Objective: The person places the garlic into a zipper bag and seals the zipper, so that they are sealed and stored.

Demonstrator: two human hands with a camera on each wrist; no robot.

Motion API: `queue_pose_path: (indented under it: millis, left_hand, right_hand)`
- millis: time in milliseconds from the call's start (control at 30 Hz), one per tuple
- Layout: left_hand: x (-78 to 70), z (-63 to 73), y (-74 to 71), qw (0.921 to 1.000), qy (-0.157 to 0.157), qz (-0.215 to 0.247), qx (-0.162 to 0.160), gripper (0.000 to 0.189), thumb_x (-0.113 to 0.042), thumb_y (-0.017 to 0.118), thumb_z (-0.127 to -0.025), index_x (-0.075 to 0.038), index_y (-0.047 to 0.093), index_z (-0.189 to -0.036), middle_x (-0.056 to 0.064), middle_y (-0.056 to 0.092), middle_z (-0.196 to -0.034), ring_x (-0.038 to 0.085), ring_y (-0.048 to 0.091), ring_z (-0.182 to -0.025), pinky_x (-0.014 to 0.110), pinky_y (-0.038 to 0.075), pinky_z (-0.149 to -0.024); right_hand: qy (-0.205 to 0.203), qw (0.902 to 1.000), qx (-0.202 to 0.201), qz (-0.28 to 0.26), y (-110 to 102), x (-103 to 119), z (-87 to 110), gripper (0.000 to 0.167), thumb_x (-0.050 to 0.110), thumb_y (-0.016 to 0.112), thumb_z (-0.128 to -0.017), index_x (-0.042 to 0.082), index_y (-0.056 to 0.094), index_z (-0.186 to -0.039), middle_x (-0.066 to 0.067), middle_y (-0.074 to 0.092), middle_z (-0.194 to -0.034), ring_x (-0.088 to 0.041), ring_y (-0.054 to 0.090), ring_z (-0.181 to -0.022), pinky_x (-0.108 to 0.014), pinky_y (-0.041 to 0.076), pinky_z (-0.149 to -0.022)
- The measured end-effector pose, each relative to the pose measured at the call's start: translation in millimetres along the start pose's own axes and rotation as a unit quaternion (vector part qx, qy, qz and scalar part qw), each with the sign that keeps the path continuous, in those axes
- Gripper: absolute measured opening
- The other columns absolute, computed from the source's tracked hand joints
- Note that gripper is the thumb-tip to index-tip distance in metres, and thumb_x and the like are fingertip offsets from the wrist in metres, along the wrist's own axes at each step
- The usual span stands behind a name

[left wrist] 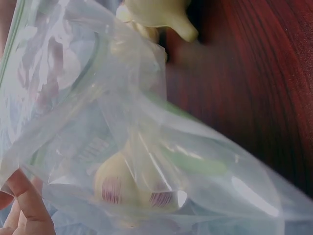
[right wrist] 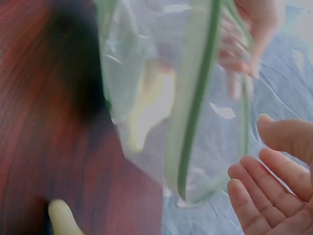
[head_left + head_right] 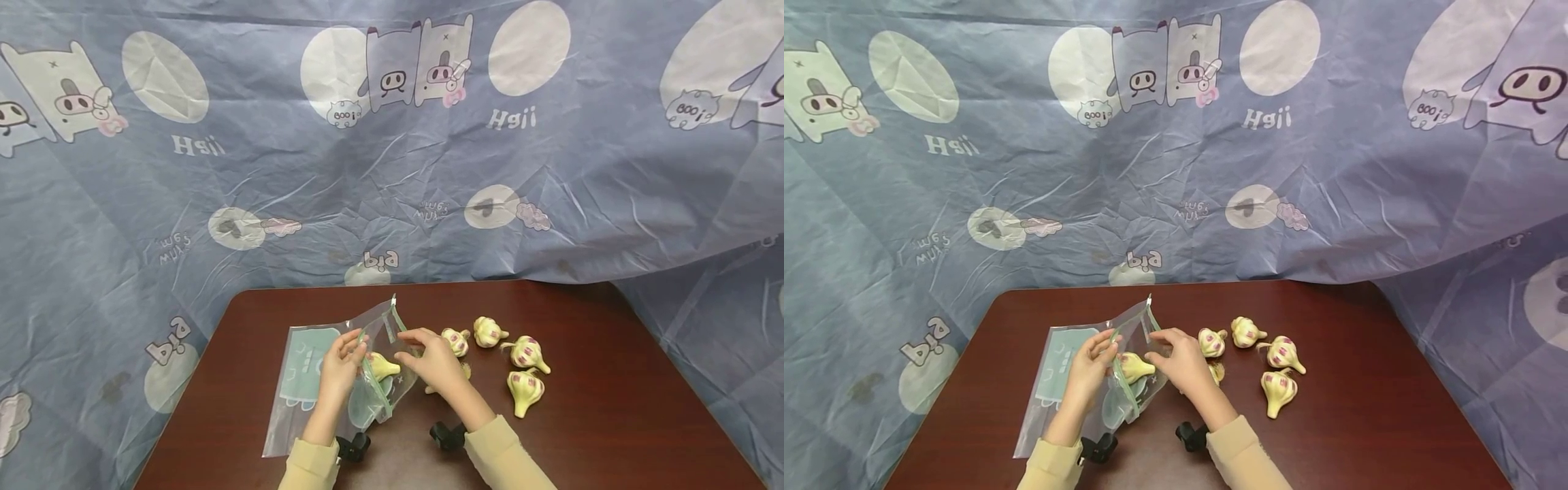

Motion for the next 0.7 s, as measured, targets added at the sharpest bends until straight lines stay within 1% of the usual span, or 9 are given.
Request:
queue_pose_path:
  millis: [67, 167, 300, 367, 500, 567, 700]
  left_hand:
    - [-0.1, -0.9, -1.4, 1.0000, -0.001, -0.004, -0.004, 0.038, -0.010, 0.061, -0.097, -0.002, 0.054, -0.134, 0.019, 0.064, -0.130, 0.012, 0.064, -0.081, 0.018, 0.045, -0.057]
    - [0.5, -2.7, -3.1, 1.0000, -0.004, -0.005, -0.007, 0.038, -0.009, 0.061, -0.097, -0.003, 0.055, -0.134, 0.018, 0.064, -0.130, 0.013, 0.066, -0.084, 0.018, 0.047, -0.059]
    - [0.5, -3.9, -4.1, 0.9999, -0.006, 0.003, -0.010, 0.038, -0.008, 0.061, -0.097, -0.002, 0.055, -0.134, 0.018, 0.064, -0.129, 0.014, 0.067, -0.083, 0.018, 0.049, -0.059]
    - [0.3, -4.2, -3.9, 0.9999, -0.009, 0.004, -0.011, 0.038, -0.009, 0.061, -0.097, -0.003, 0.055, -0.134, 0.017, 0.065, -0.129, 0.013, 0.067, -0.083, 0.018, 0.048, -0.059]
    - [-0.1, -4.8, -4.6, 0.9999, -0.012, 0.001, -0.011, 0.038, -0.009, 0.061, -0.097, -0.005, 0.055, -0.134, 0.016, 0.065, -0.129, 0.014, 0.068, -0.085, 0.018, 0.048, -0.060]
    - [0.0, -5.1, -5.2, 0.9998, -0.013, -0.003, -0.012, 0.037, -0.009, 0.061, -0.097, -0.006, 0.056, -0.134, 0.016, 0.065, -0.129, 0.015, 0.067, -0.086, 0.018, 0.048, -0.060]
    - [-0.2, -4.3, -6.1, 0.9998, -0.014, -0.008, -0.013, 0.037, -0.010, 0.061, -0.098, -0.006, 0.056, -0.134, 0.015, 0.065, -0.130, 0.014, 0.066, -0.087, 0.017, 0.047, -0.060]
  right_hand:
    - [0.016, 0.9994, -0.019, -0.023, -12, -5, 3.5, 0.033, 0.016, 0.079, -0.084, 0.011, 0.070, -0.116, -0.007, 0.070, -0.114, -0.030, 0.069, -0.105, -0.040, 0.057, -0.086]
    - [0.044, 0.9963, -0.040, -0.061, -28, -16, 9.9, 0.035, 0.015, 0.079, -0.084, 0.012, 0.070, -0.118, -0.008, 0.070, -0.118, -0.032, 0.068, -0.109, -0.037, 0.057, -0.087]
    - [0.089, 0.9876, -0.066, -0.112, -47, -37, 21.1, 0.038, 0.020, 0.079, -0.084, 0.012, 0.069, -0.119, -0.008, 0.068, -0.124, -0.030, 0.065, -0.115, -0.036, 0.055, -0.091]
    - [0.111, 0.9822, -0.080, -0.129, -55, -49, 27.6, 0.040, 0.023, 0.079, -0.084, 0.012, 0.068, -0.121, -0.008, 0.067, -0.127, -0.030, 0.064, -0.118, -0.035, 0.055, -0.093]
    - [0.148, 0.9740, -0.099, -0.140, -64, -71, 39.6, 0.045, 0.025, 0.078, -0.085, 0.011, 0.065, -0.126, -0.009, 0.064, -0.132, -0.029, 0.060, -0.123, -0.034, 0.053, -0.096]
    - [0.164, 0.9713, -0.100, -0.141, -65, -82, 45.4, 0.048, 0.026, 0.078, -0.086, 0.011, 0.063, -0.129, -0.010, 0.062, -0.135, -0.029, 0.058, -0.126, -0.036, 0.052, -0.097]
    - [0.183, 0.9704, -0.089, -0.130, -61, -100, 54.5, 0.056, 0.033, 0.077, -0.086, 0.010, 0.058, -0.133, -0.012, 0.058, -0.139, -0.030, 0.053, -0.132, -0.041, 0.048, -0.104]
Point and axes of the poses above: each hand's wrist, its own z-axis away from the middle knuckle, its own y-axis out of the palm, x = y × z, the point moved 8 cm from there along -z, towards the middle knuckle
